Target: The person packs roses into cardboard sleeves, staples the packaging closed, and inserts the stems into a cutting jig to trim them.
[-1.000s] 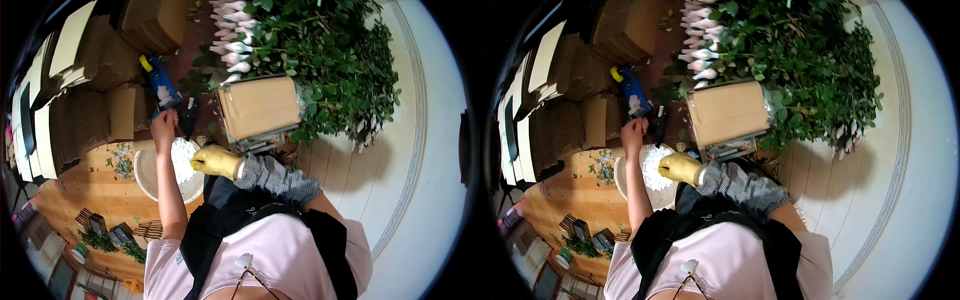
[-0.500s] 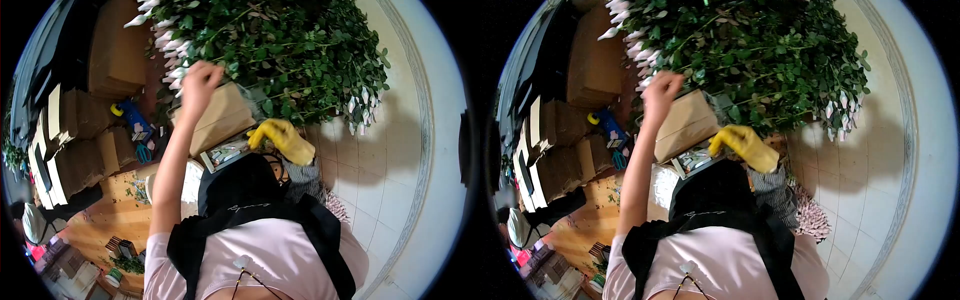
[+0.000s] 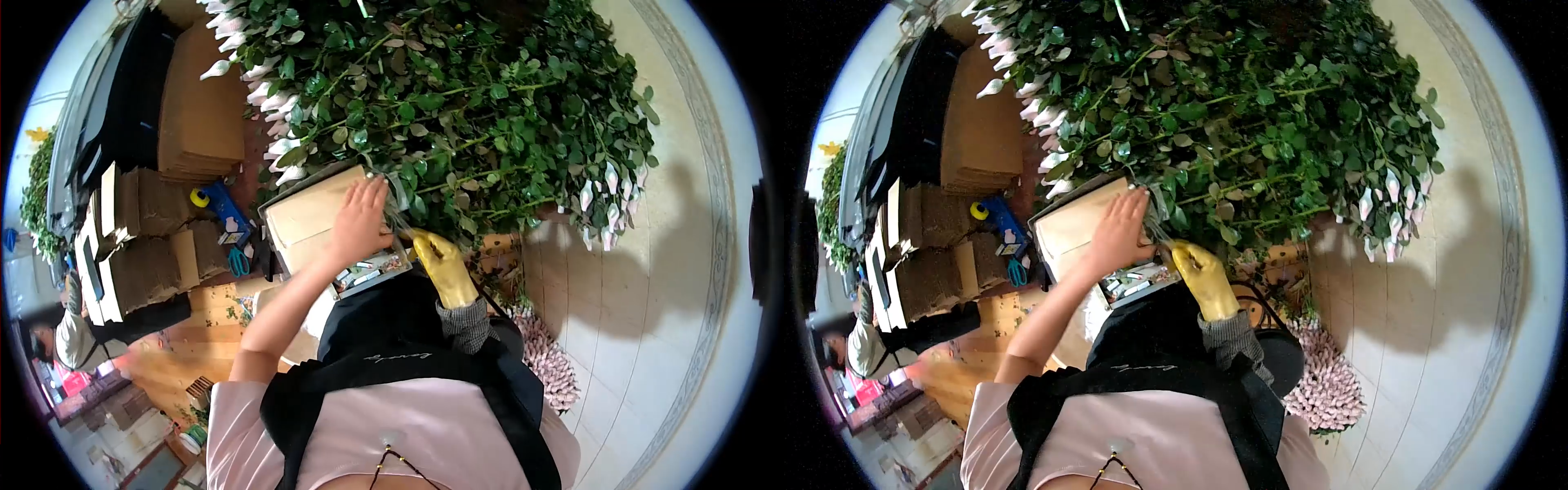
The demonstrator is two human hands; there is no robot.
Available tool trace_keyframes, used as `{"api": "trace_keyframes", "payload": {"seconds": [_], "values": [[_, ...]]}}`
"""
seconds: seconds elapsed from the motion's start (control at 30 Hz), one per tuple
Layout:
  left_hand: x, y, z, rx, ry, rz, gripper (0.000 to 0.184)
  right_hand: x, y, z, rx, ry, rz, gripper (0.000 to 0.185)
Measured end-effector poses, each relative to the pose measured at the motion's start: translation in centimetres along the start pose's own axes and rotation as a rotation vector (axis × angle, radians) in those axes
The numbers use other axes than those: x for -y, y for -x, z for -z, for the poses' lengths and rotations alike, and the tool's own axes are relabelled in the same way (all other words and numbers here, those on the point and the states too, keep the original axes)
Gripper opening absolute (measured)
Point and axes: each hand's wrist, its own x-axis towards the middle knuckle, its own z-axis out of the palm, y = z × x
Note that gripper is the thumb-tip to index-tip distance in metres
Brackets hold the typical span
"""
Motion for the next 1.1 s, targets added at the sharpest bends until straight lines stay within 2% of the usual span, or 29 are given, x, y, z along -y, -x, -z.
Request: {"api": "trace_keyframes", "payload": {"seconds": [0.03, 0.07, 0.13, 0.17, 0.2, 0.27, 0.3, 0.37, 0.4, 0.47, 0.53, 0.57, 0.67, 0.73, 0.77, 0.8, 0.83, 0.87, 0.93, 0.97, 1.0, 1.07, 1.1], "values": [[-0.9, -0.3, 1.2, -0.011, 0.09, 0.067, 0.075, -0.4, 0.4, -0.1, -0.005, 0.058, -0.011, 0.026], [-0.7, -0.3, 1.3, -0.007, 0.081, 0.082, 0.075, -1.1, 0.9, -0.6, 0.012, 0.053, -0.013, 0.026], [-0.7, -0.2, 1.3, 0.146, 0.21, 0.199, 0.046, -3.5, 1.7, -1.0, 0.104, 0.049, 0.085, 0.028], [-1.4, -0.7, 2.1, 0.201, 0.231, 0.258, 0.028, -5.7, 1.2, -1.0, 0.178, -0.016, 0.013, 0.037], [-1.4, -0.7, 2.0, 0.194, 0.233, 0.26, 0.028, -6.3, 0.2, -1.1, 0.181, -0.01, 0.017, 0.037], [-1.0, -0.5, 1.6, 0.213, 0.182, 0.198, 0.032, -7.2, -2.5, -1.6, 0.067, 0.633, -0.368, 0.047], [-0.6, -0.3, 1.3, 0.209, 0.182, 0.197, 0.032, -7.4, -3.5, -1.6, 0.044, 0.738, -0.434, 0.047], [0.4, -0.6, 1.5, 0.117, 0.275, 0.112, 0.03, -7.9, -4.4, -1.4, 0.046, 0.682, -0.314, 0.048], [1.3, -1.2, 2.3, 0.245, 0.435, 0.118, 0.034, -8.0, -4.6, -1.2, 0.064, 0.635, -0.273, 0.048], [1.8, -3.2, 2.4, 0.203, 0.546, 0.223, 0.041, -8.5, -5.0, -0.7, 0.096, 0.569, -0.225, 0.049], [2.7, -4.7, -1.1, 0.091, 0.182, 0.197, 0.048, -8.9, -5.4, -0.3, 0.14, 0.545, -0.219, 0.05], [2.9, -5.4, -1.3, 0.203, 0.073, 0.194, 0.05, -9.3, -5.5, -0.1, 0.153, 0.54, -0.221, 0.05], [2.0, -5.2, -1.7, 0.126, 0.098, 0.235, 0.05, -10.5, -4.2, 1.6, 0.206, 0.529, -0.247, 0.052], [2.3, -2.3, -0.2, -0.092, 0.325, 0.161, 0.045, -11.0, -1.5, 3.1, 0.198, 0.541, -0.252, 0.052], [2.4, -0.1, 1.6, -0.176, 0.366, 0.138, 0.042, -11.1, 0.0, 3.5, 0.095, 0.091, -0.289, 0.046], [2.4, 2.8, 3.5, -0.245, 0.213, 0.188, 0.042, -10.7, 1.0, 3.6, -0.004, -0.364, -0.314, 0.041], [2.7, 5.6, 4.5, -0.345, 0.081, 0.3, 0.042, -9.4, 1.6, 3.5, -0.07, -0.639, -0.337, 0.031], [2.7, 8.5, 5.9, -0.435, 0.015, 0.453, 0.041, -8.3, 1.5, 3.0, -0.065, -0.779, -0.32, 0.031], [4.1, 14.3, 4.8, -0.444, 0.034, 0.771, 0.046, -6.0, 0.4, 1.3, 0.002, -0.908, -0.25, 0.031], [4.3, 16.2, 4.4, -0.394, 0.13, 0.914, 0.041, -4.9, -0.6, 0.2, 0.043, -0.934, -0.211, 0.031], [5.2, 17.6, 3.7, -0.368, 0.546, 0.996, 0.033, -3.7, -1.5, -0.8, 0.087, -0.949, -0.18, 0.031], [4.7, 18.7, 1.6, -0.408, 0.778, 0.907, 0.031, -1.8, -2.3, -2.4, 0.143, -0.953, -0.12, 0.032], [4.0, 18.1, 2.0, -0.331, 0.642, 0.951, 0.031, -1.0, -2.4, -3.1, 0.153, -0.932, -0.104, 0.032]]}}
